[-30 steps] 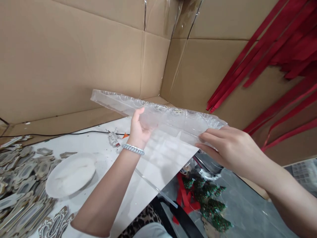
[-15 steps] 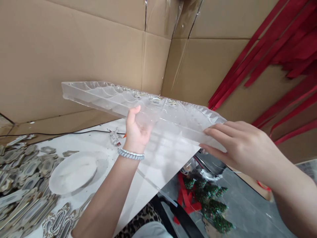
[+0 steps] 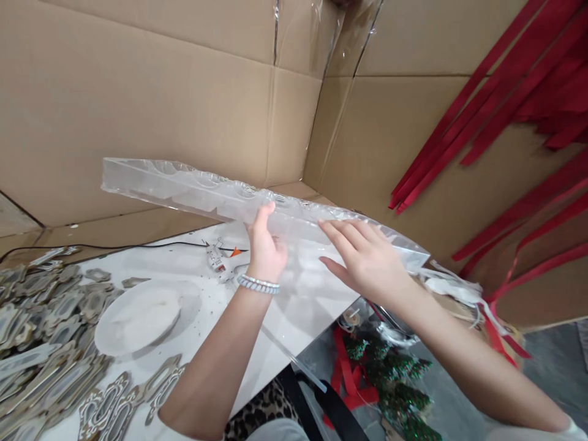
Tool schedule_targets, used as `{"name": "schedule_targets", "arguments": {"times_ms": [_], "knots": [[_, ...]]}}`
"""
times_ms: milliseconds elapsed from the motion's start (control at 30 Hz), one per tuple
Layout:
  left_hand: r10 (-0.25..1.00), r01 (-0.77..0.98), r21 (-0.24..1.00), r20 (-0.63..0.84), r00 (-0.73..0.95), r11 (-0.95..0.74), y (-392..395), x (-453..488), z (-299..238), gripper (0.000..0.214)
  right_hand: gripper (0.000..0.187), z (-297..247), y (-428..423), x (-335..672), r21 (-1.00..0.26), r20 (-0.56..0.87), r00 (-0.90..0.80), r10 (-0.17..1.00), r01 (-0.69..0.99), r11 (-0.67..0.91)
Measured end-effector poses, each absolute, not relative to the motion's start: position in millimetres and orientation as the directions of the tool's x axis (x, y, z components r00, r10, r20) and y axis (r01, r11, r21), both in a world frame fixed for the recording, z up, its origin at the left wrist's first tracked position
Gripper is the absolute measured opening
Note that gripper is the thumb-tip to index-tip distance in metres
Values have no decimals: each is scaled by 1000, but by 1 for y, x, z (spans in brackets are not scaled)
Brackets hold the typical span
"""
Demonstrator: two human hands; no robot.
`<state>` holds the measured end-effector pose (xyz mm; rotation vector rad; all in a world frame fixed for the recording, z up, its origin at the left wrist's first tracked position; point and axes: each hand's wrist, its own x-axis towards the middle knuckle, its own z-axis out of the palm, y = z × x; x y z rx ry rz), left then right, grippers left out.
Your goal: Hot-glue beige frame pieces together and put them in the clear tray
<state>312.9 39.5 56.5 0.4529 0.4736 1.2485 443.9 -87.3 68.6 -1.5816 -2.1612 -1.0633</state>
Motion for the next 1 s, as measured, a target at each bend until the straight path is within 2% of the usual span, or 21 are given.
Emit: {"name": "schedule_targets", "arguments": {"times_ms": [167,367,500,600,667,700,767,833,933,967,1000], "knots": [[974,-791,568,-116,194,225,45,317,49,27,42,45,-59,444,340,681,-322,657,935,105],[963,-780,565,-166,211,268,46,321,48,33,25,29,-28,451,171,817,-168,551,984,47],[957,-766,573,-191,220,291,46,311,50,67,29,31,-17,452,84,848,-89,522,996,34],[958,-743,604,-188,218,288,52,291,56,92,27,36,-13,457,71,863,-89,497,996,56],[971,-650,721,-175,164,240,61,268,64,104,24,39,-12,463,79,871,-110,479,993,84],[980,-531,824,-169,106,200,67,255,69,107,23,40,-13,466,76,871,-110,478,993,90],[986,-427,891,-164,19,157,84,224,82,101,24,42,-14,474,57,866,-91,492,995,83],[988,-174,975,-147,-42,138,105,192,97,88,27,45,-16,481,34,857,-65,511,997,70],[973,104,968,-224,-50,228,133,158,116,71,32,50,-18,489,30,838,-77,540,995,95],[964,143,953,-260,-56,266,140,151,120,68,32,52,-18,491,37,831,-93,548,993,112],[959,111,953,-276,-65,282,146,146,121,61,33,54,-19,493,45,824,-110,555,991,129]]}}
